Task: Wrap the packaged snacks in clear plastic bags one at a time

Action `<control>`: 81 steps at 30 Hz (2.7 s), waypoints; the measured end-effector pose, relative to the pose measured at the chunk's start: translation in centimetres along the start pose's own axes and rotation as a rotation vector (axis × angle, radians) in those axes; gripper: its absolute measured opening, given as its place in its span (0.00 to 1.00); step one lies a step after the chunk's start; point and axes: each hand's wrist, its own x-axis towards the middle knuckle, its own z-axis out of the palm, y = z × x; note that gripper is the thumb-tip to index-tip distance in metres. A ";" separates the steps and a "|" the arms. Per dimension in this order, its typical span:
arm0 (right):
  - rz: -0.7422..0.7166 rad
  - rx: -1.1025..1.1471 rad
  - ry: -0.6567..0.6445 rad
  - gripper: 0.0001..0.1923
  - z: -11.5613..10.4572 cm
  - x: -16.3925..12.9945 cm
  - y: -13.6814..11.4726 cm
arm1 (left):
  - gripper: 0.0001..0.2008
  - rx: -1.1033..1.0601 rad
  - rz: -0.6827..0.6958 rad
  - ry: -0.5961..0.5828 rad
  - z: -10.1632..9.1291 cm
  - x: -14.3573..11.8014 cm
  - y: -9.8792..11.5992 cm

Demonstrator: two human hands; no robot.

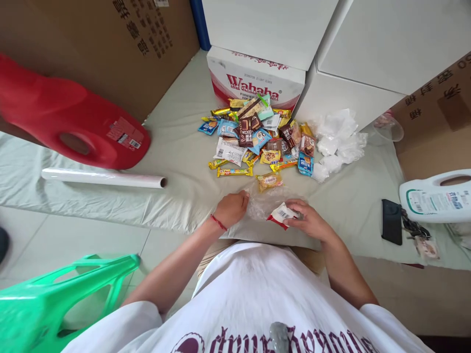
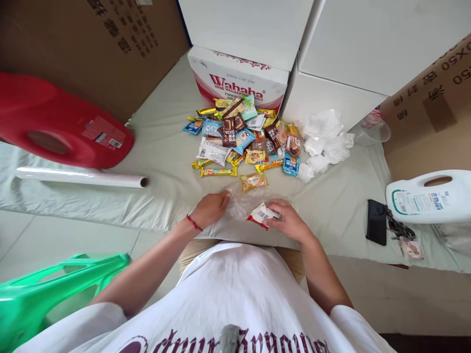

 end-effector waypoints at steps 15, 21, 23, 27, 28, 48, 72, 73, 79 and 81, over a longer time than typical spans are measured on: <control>-0.490 -0.246 -0.395 0.14 -2.0 -5.6 -3.6 | 0.21 0.231 -0.036 0.043 -1.2 3.8 1.8; -0.294 -0.080 -0.524 0.12 -4.8 -8.8 -2.2 | 0.18 0.273 -0.040 0.158 1.0 2.1 1.1; -0.176 -0.002 -0.469 0.13 -6.4 -9.8 -1.8 | 0.19 0.310 0.037 0.285 2.3 1.0 0.6; 0.004 0.205 -0.094 0.20 -8.6 -9.9 -2.1 | 0.18 0.345 0.215 0.373 4.6 -0.4 -0.2; 0.029 0.274 0.026 0.23 -8.5 -9.3 -2.4 | 0.19 0.337 0.220 0.377 5.0 -0.6 -0.3; -0.443 -0.494 0.009 0.32 2.6 -5.2 -0.8 | 0.24 0.050 0.042 0.706 7.2 -5.5 -5.1; -0.522 -0.583 -0.015 0.10 3.2 -8.0 3.0 | 0.33 -0.098 0.575 0.267 1.1 2.4 5.5; -0.517 -0.585 -0.026 0.10 3.2 -8.0 3.0 | 0.35 -0.072 0.612 0.216 1.3 2.1 5.3; -0.478 -0.411 -0.130 0.06 0.9 -8.7 3.6 | 0.15 -0.065 0.833 0.249 2.4 -1.1 0.3; -0.454 -0.273 -0.078 0.09 -0.6 -8.4 3.3 | 0.13 -0.093 0.899 0.315 2.7 -2.7 -1.5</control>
